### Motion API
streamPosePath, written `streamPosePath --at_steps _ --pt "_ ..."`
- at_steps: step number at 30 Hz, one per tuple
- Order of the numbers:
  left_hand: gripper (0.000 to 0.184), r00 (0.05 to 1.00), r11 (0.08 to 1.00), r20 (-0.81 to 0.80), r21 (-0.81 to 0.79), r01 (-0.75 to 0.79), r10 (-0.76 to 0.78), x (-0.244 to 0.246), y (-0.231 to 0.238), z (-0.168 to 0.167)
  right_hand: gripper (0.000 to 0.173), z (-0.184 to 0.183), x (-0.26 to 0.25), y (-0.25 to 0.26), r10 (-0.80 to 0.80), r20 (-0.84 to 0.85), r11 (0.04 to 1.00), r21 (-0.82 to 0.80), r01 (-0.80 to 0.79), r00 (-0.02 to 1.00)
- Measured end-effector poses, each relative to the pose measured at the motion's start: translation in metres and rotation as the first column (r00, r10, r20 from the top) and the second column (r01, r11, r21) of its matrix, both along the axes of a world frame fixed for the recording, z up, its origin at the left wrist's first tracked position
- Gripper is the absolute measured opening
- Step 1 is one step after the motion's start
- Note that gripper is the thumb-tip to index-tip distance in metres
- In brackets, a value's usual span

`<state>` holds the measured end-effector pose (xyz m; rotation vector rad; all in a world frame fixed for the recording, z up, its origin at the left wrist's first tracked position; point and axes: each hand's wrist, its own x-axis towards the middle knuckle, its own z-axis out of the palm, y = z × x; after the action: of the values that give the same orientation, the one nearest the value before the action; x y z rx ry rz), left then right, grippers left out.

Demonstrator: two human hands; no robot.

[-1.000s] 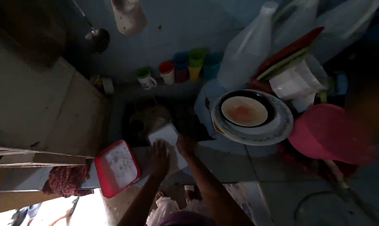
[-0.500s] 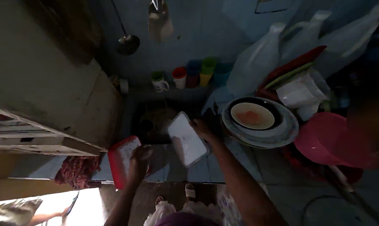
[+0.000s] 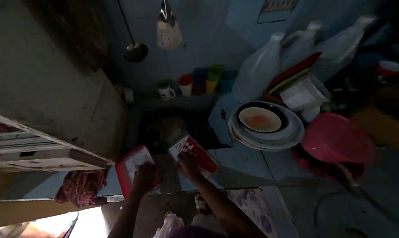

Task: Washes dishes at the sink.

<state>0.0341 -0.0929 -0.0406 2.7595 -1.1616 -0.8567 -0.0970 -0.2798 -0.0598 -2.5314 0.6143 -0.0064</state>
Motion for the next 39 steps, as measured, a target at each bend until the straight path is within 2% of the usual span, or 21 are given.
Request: streamPosePath --at_steps 3,5,7,9,11,13,14,16,18,21,23,25,28,30,32,33,34,36,38,39 --pt "0.046 0.993 0.992 -0.055 -0.073 -0.105 0.101 0.014 0.004 0.009 0.044 -0.021 -0.034 -0.035 -0.259 0.169 0.952 -0.122 0.281 0.951" --pt "0.043 0.984 0.968 -0.086 -0.183 -0.171 0.158 0.015 -0.002 0.042 0.046 -0.032 -0.057 -0.054 -0.381 0.156 0.896 -0.182 0.406 0.911" --pt "0.041 0.982 0.939 -0.085 -0.289 -0.187 0.170 0.006 -0.018 0.075 0.048 -0.049 -0.077 -0.058 -0.411 0.180 0.866 -0.228 0.445 0.894" --pt "0.041 0.976 0.900 -0.158 -0.387 -0.201 0.150 -0.009 -0.044 0.090 0.047 -0.053 -0.079 -0.055 -0.398 0.194 0.862 -0.257 0.438 0.897" --pt "0.040 0.969 0.874 -0.236 -0.453 -0.176 0.072 -0.024 -0.077 0.071 0.052 -0.047 -0.067 -0.052 -0.407 0.134 0.872 -0.239 0.428 0.904" --pt "0.042 0.976 0.897 -0.218 -0.436 -0.076 -0.024 -0.049 -0.111 0.032 0.062 -0.038 -0.051 -0.054 -0.437 -0.004 0.887 -0.170 0.430 0.899" --pt "0.045 0.983 0.905 -0.160 -0.426 0.014 -0.090 -0.065 -0.124 0.008 0.064 -0.033 -0.044 -0.054 -0.440 -0.043 0.892 -0.137 0.431 0.897" --pt "0.052 0.985 0.894 -0.010 -0.420 0.153 -0.173 -0.090 -0.145 -0.031 0.054 -0.035 -0.036 -0.058 -0.430 -0.070 0.898 -0.133 0.419 0.900" --pt "0.051 0.982 0.905 0.152 -0.390 0.168 -0.117 -0.080 -0.162 -0.051 0.055 -0.039 -0.034 -0.061 -0.417 -0.082 0.906 -0.115 0.407 0.905" --pt "0.053 0.974 0.957 0.224 -0.285 0.047 0.019 -0.031 -0.181 -0.051 0.054 -0.046 -0.037 -0.062 -0.410 -0.026 0.904 -0.146 0.402 0.912" --pt "0.057 0.975 0.972 0.210 -0.235 -0.019 0.070 -0.021 -0.183 -0.048 0.052 -0.045 -0.035 -0.062 -0.410 -0.044 0.906 -0.137 0.401 0.911" --pt "0.061 0.975 0.960 0.220 -0.278 0.036 0.027 -0.043 -0.178 -0.052 0.053 -0.036 -0.033 -0.066 -0.392 -0.133 0.920 -0.092 0.382 0.911" --pt "0.056 0.981 0.943 0.178 -0.303 0.135 -0.083 -0.084 -0.167 -0.052 0.047 -0.031 -0.034 -0.065 -0.393 -0.110 0.918 -0.096 0.384 0.913" --pt "0.053 0.977 0.941 0.190 -0.300 0.156 -0.101 -0.078 -0.171 -0.055 0.049 -0.032 -0.035 -0.064 -0.393 -0.123 0.918 -0.100 0.383 0.911" --pt "0.052 0.969 0.930 0.226 -0.324 0.173 -0.102 -0.050 -0.177 -0.057 0.053 -0.033 -0.033 -0.064 -0.385 -0.151 0.923 -0.068 0.379 0.910" --pt "0.050 0.967 0.931 0.235 -0.322 0.172 -0.097 -0.035 -0.179 -0.057 0.051 -0.035 -0.033 -0.065 -0.404 -0.110 0.915 -0.068 0.398 0.908" --pt "0.049 0.973 0.943 0.216 -0.299 0.143 -0.080 -0.023 -0.181 -0.055 0.046 -0.040 -0.034 -0.066 -0.430 -0.029 0.901 -0.078 0.427 0.902" --pt "0.045 0.992 0.948 0.060 -0.306 -0.091 0.114 -0.009 -0.183 -0.046 0.043 -0.040 -0.033 -0.074 -0.472 0.001 0.881 -0.003 0.472 0.881" --pt "0.043 0.937 0.868 -0.107 -0.356 -0.348 0.332 -0.002 -0.180 -0.031 0.040 -0.024 -0.027 -0.087 -0.494 -0.083 0.850 0.164 0.501 0.866" --pt "0.043 0.904 0.810 -0.156 -0.404 -0.425 0.397 -0.001 -0.174 -0.024 0.038 -0.015 -0.023 -0.094 -0.502 -0.084 0.824 0.255 0.506 0.861"
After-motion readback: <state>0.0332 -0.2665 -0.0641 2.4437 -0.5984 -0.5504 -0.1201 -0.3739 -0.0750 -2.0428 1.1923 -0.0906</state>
